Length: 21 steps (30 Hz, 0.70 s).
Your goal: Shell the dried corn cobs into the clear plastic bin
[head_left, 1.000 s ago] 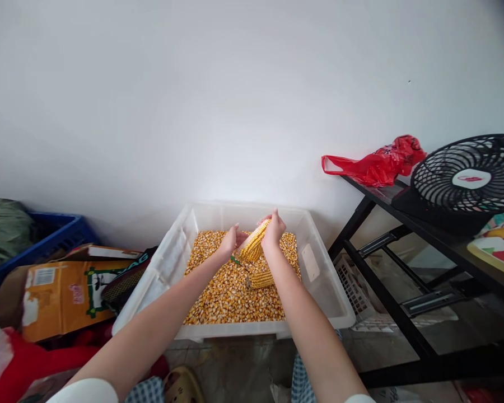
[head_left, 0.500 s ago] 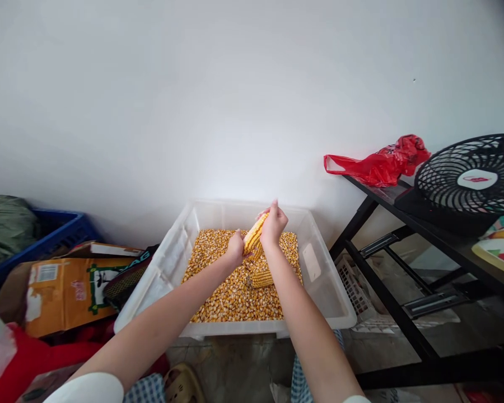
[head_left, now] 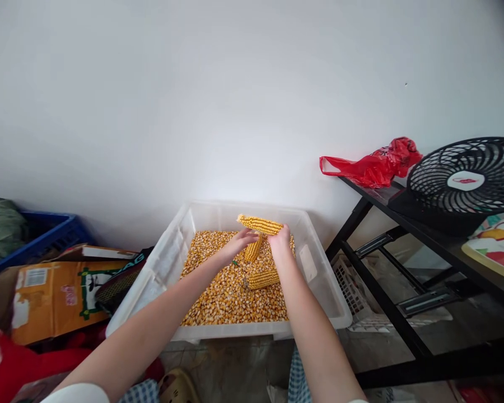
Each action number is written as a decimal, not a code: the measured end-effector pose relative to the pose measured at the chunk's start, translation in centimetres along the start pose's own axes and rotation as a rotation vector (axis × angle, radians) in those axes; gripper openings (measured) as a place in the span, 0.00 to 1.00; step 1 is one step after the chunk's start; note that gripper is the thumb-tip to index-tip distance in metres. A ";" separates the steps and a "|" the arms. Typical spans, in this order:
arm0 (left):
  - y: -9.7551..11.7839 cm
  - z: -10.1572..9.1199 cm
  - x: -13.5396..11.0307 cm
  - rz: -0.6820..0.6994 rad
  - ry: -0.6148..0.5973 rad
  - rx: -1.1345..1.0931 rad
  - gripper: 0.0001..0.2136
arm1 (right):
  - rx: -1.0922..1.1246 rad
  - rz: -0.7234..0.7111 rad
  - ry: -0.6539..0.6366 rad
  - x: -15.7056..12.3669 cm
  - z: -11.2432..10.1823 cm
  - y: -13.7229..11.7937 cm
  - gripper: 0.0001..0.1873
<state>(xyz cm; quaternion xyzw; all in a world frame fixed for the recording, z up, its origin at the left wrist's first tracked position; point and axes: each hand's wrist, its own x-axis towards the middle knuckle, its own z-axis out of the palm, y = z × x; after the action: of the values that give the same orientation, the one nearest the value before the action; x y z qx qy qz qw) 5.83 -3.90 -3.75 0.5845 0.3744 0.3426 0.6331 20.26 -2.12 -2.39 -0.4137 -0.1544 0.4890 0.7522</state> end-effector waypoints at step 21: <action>1.0 -0.8 -0.3 0.077 -0.023 -0.099 0.12 | -0.206 -0.026 -0.562 -4.6 3.7 0.9 0.12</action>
<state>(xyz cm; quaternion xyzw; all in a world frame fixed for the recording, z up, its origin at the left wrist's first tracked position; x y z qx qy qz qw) 4.97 -3.74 -2.78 0.5700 0.3272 0.3781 0.6519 15.18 -4.17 -0.03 -0.3341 -0.4107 0.5563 0.6404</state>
